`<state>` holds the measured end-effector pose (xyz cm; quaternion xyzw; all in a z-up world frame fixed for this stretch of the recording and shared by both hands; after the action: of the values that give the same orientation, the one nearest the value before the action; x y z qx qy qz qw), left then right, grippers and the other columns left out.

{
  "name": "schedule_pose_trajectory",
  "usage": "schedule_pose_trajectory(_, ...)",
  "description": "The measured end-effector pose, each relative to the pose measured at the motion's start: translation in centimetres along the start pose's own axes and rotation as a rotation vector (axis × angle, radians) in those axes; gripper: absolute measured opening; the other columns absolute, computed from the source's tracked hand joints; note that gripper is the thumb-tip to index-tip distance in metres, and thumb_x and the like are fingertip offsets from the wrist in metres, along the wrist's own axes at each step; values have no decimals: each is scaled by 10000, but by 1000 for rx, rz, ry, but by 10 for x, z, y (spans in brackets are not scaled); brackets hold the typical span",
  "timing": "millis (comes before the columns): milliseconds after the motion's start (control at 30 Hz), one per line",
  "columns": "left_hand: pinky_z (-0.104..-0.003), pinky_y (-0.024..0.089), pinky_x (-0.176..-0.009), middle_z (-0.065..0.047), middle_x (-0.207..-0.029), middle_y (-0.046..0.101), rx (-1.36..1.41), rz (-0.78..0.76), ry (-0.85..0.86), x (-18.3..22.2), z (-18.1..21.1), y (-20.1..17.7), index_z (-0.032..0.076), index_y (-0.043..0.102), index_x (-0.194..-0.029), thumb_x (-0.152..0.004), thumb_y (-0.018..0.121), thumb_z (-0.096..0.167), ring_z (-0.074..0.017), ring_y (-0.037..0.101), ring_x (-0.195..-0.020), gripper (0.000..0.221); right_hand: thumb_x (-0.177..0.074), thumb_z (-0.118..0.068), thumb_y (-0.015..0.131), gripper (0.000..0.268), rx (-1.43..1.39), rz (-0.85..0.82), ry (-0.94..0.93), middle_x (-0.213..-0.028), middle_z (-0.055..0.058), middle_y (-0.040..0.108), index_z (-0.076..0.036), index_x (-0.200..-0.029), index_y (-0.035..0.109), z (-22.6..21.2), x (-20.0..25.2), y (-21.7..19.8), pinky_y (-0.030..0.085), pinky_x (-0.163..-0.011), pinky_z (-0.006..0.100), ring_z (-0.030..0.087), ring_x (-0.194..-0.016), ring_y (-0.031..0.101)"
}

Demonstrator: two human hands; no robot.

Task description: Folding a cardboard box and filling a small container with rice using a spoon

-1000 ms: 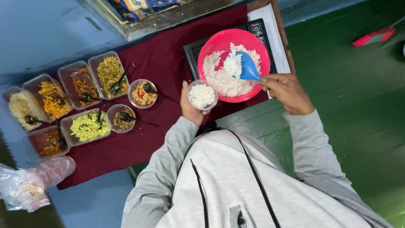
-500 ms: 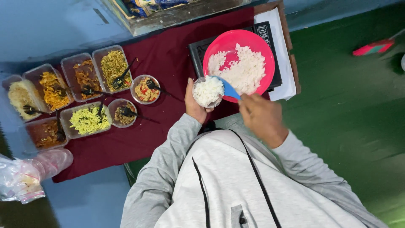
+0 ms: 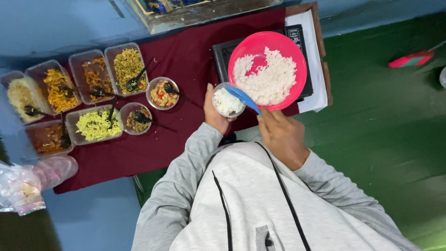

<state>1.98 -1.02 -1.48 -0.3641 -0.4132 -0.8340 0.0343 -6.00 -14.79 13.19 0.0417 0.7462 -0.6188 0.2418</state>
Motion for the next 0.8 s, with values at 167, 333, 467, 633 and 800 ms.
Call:
schedule_pose_trajectory(167,-282,335,-221,-63,-653,681,27,5,6,5,1,-1,180,633,-830,-862,539,767,-214,595,-408,595,-953,-192,706,194,19,26,-37,-867,30,663,-119,-1119,777,-7,5,1,528,-572,307,210,-604,662)
schedule_pose_trajectory(333,-288,342,-226,-72,-653,685,61,8,14,9,4,-2,178,631,-824,-861,544,765,-226,600,-407,595,-938,-160,708,183,-65,15,-58,-819,60,653,-91,-1091,781,-8,0,0,530,-551,347,248,-602,672)
schedule_pose_trajectory(467,-300,336,-216,-79,-668,701,59,25,31,11,4,-8,170,648,-832,-875,532,757,-233,604,-405,599,-947,-147,713,202,-64,55,-67,-866,46,656,-92,-1129,780,-12,-14,-26,534,-583,334,248,-628,667)
schedule_pose_trajectory(633,-285,335,-223,-83,-663,698,63,1,25,-10,-6,-25,164,651,-848,-860,529,782,-239,596,-401,630,-891,-122,720,205,-50,16,-198,-799,28,620,-87,-1086,771,-21,-1,-11,514,-573,319,208,-586,634)
schedule_pose_trajectory(800,-298,382,-221,-106,-654,708,58,-3,85,-13,-3,-30,165,658,-829,-880,565,722,-247,632,-412,566,-906,-150,726,198,-40,59,-184,-786,15,603,-96,-1089,779,-19,-6,-20,514,-575,308,199,-603,644)
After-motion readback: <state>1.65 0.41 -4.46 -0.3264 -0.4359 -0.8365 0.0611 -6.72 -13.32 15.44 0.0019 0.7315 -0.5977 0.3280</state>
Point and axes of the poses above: each hand's wrist, its own x-axis away from the middle knuckle, its own y-axis out of the palm, z = x × y, the point moved 3 cm from there along -x, towards the middle knuckle
